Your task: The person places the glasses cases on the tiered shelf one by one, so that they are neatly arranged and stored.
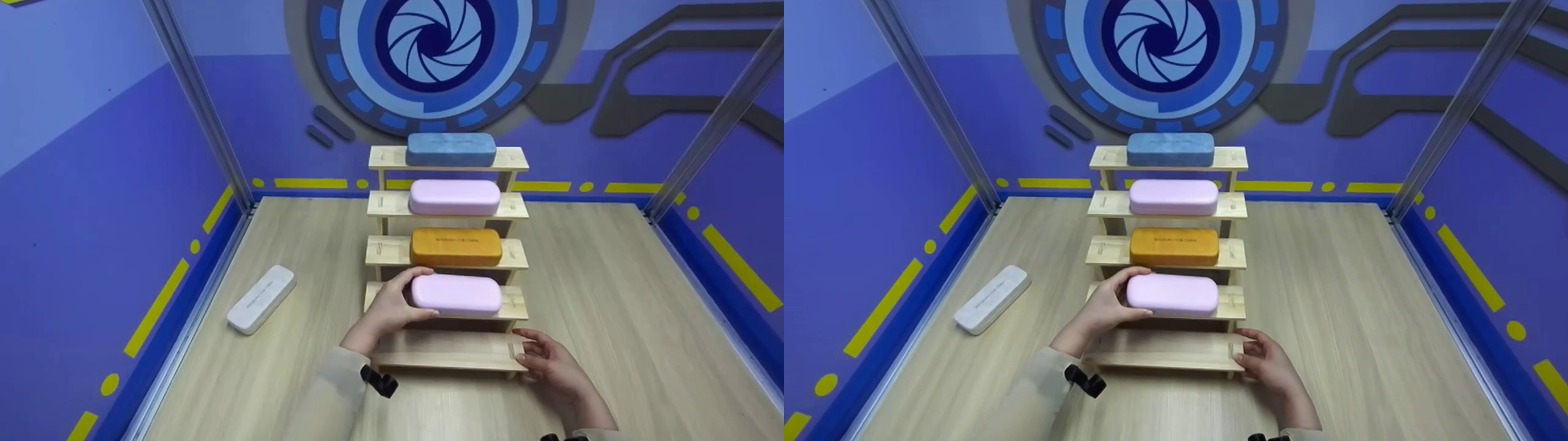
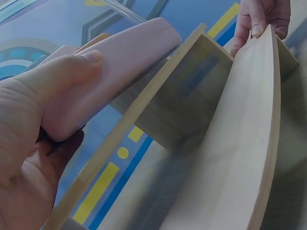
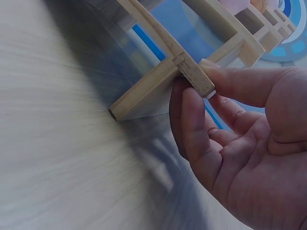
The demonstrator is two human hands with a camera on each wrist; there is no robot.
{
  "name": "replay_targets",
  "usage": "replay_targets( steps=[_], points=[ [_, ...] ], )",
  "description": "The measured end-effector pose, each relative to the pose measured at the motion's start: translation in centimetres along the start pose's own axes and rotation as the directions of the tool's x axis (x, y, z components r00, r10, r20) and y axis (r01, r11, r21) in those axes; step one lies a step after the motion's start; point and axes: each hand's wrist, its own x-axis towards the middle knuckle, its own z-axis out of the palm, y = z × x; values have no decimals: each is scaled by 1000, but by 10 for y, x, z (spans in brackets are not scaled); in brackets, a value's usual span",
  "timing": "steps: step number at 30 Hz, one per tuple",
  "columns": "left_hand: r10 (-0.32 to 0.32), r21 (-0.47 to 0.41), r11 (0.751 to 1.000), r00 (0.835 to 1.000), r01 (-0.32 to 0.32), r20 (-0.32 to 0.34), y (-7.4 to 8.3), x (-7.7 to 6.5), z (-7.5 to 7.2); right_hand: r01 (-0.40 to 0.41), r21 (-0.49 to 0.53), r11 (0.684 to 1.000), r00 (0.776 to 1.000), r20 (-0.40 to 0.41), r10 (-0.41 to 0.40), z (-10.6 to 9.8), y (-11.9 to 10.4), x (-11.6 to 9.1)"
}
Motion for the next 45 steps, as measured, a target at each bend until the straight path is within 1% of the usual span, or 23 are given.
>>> replay_targets(
  steps=[3, 5, 9, 13, 17, 23, 30, 36, 45],
  points=[
    [-2, 20, 1000, 1000, 2, 0, -1, 1, 0, -3, 22, 1000, 1000, 7, 3, 0, 0, 1],
    [-3, 39, 999, 1000, 3, 5, 0, 1, 0, 1, 18, 1000, 1000, 3, -1, 0, 1, 1],
    [-11, 90, 996, 999, 8, 33, 0, 3, -2, 8, 8, 1000, 1000, -4, -8, 0, 1, 1],
    [-35, 140, 990, 997, 25, 72, 0, 6, -4, 18, 14, 1000, 1000, 4, -18, -1, 2, 1],
    [-53, 154, 987, 993, 37, 101, 0, 8, -6, 25, 18, 1000, 1000, 15, -25, -1, 4, 1],
    [-56, 180, 983, 991, 34, 118, 2, 9, -7, 28, 7, 1000, 999, 26, -28, -2, 4, -1],
    [-57, 184, 982, 991, 34, 123, 2, 10, -7, 36, 18, 999, 999, 40, -37, -2, 3, -1],
    [-57, 186, 982, 990, 33, 126, 3, 8, -7, 26, 11, 1000, 999, 28, -26, -1, 4, -1],
    [-56, 202, 979, 994, 35, 98, 3, 1, -10, 22, 14, 1000, 999, 23, -22, -1, 4, 0]
  ],
)
